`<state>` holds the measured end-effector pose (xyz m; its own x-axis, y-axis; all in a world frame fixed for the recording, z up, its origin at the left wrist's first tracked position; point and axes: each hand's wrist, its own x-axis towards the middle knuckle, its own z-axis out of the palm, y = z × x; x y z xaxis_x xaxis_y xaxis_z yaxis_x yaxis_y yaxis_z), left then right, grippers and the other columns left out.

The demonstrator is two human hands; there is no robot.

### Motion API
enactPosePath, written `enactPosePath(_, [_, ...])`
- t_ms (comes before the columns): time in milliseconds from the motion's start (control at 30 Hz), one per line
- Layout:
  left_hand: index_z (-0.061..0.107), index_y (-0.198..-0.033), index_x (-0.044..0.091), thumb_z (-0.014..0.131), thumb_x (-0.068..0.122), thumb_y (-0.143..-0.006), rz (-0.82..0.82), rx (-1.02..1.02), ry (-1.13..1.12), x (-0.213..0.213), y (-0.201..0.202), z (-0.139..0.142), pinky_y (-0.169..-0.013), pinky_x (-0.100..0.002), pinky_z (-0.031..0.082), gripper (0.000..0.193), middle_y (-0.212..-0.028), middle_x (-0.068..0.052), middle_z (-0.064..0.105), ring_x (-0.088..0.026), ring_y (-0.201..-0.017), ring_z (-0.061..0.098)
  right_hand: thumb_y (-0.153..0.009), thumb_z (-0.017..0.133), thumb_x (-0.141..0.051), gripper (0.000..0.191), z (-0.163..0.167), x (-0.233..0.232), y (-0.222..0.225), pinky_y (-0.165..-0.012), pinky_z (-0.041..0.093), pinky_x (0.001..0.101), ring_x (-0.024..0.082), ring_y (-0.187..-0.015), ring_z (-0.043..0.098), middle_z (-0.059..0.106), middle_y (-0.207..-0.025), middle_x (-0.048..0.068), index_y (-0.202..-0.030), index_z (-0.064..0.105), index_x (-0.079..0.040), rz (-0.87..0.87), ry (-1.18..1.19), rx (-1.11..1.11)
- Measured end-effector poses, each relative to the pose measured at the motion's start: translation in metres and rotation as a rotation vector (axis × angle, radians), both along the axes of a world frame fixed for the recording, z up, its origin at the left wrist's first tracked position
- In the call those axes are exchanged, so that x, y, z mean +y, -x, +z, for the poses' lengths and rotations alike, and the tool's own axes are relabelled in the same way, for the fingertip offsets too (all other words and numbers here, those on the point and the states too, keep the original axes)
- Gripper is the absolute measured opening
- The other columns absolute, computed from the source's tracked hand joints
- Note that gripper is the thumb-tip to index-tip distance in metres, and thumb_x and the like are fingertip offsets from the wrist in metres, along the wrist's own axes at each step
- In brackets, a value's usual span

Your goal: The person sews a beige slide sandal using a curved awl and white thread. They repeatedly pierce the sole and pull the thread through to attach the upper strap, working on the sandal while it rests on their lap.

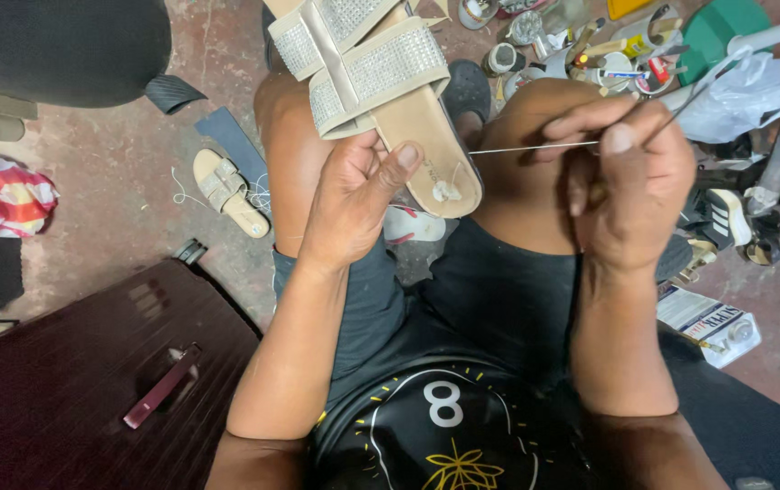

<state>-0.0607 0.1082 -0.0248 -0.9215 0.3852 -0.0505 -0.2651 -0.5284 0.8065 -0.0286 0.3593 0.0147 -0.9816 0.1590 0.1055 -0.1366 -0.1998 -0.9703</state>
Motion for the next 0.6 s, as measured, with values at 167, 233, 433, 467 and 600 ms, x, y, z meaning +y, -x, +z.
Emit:
enactPosePath(167, [0.052,-0.147,-0.004,0.063,0.02,-0.111,0.003,0.053,0.138,0.007,-0.003,0.004,-0.105,-0.029,0.052,0.044,-0.133,-0.008,0.066,-0.012,-0.119,0.063,-0.12,0.058,-0.017,0.026,-0.011,0.071,-0.026,-0.05,0.039,0.0215,0.022,-0.077,0.071,0.07,-0.109,0.024,-0.099,0.048,-0.005,-0.085,-0.114,-0.017])
enactPosePath(233, [0.052,-0.145,-0.004,0.062,0.019,-0.11,-0.012,0.036,0.13,0.01,-0.003,0.005,-0.104,-0.029,0.053,0.043,-0.132,-0.008,0.066,-0.012,-0.118,0.064,-0.122,0.058,-0.019,0.027,-0.018,0.11,-0.043,-0.05,0.038,0.0219,0.022,-0.078,0.071,0.07,-0.109,0.023,-0.101,0.048,-0.006,-0.141,-0.192,-0.026])
enactPosePath(433, [0.059,-0.135,-0.003,0.062,0.018,-0.106,-0.17,-0.013,0.275,0.027,-0.004,0.003,-0.085,-0.026,0.053,0.036,-0.112,-0.004,0.07,-0.008,-0.097,0.062,-0.124,0.044,-0.03,0.035,-0.042,0.224,-0.101,-0.055,0.031,0.022,0.015,-0.072,0.056,0.065,-0.107,0.016,-0.117,0.057,0.002,-0.394,-0.402,-0.204])
enactPosePath(467, [0.061,-0.133,-0.003,0.063,0.018,-0.105,-0.209,-0.025,0.324,0.031,-0.007,0.002,-0.079,-0.025,0.052,0.035,-0.107,-0.003,0.07,-0.006,-0.091,0.061,-0.124,0.043,-0.034,0.037,-0.041,0.238,-0.108,-0.052,0.028,0.0203,0.012,-0.063,0.047,0.065,-0.101,0.014,-0.117,0.058,0.0,-0.432,-0.497,-0.248])
enactPosePath(600, [0.065,-0.126,-0.003,0.064,0.02,-0.105,-0.317,0.032,0.382,0.043,-0.012,-0.006,-0.076,-0.024,0.052,0.031,-0.103,-0.001,0.07,-0.004,-0.088,0.06,-0.124,0.04,-0.037,0.038,-0.034,0.25,-0.117,-0.052,0.029,0.0182,0.006,-0.055,0.041,0.054,-0.087,0.012,-0.117,0.06,-0.006,-0.529,-0.582,-0.369])
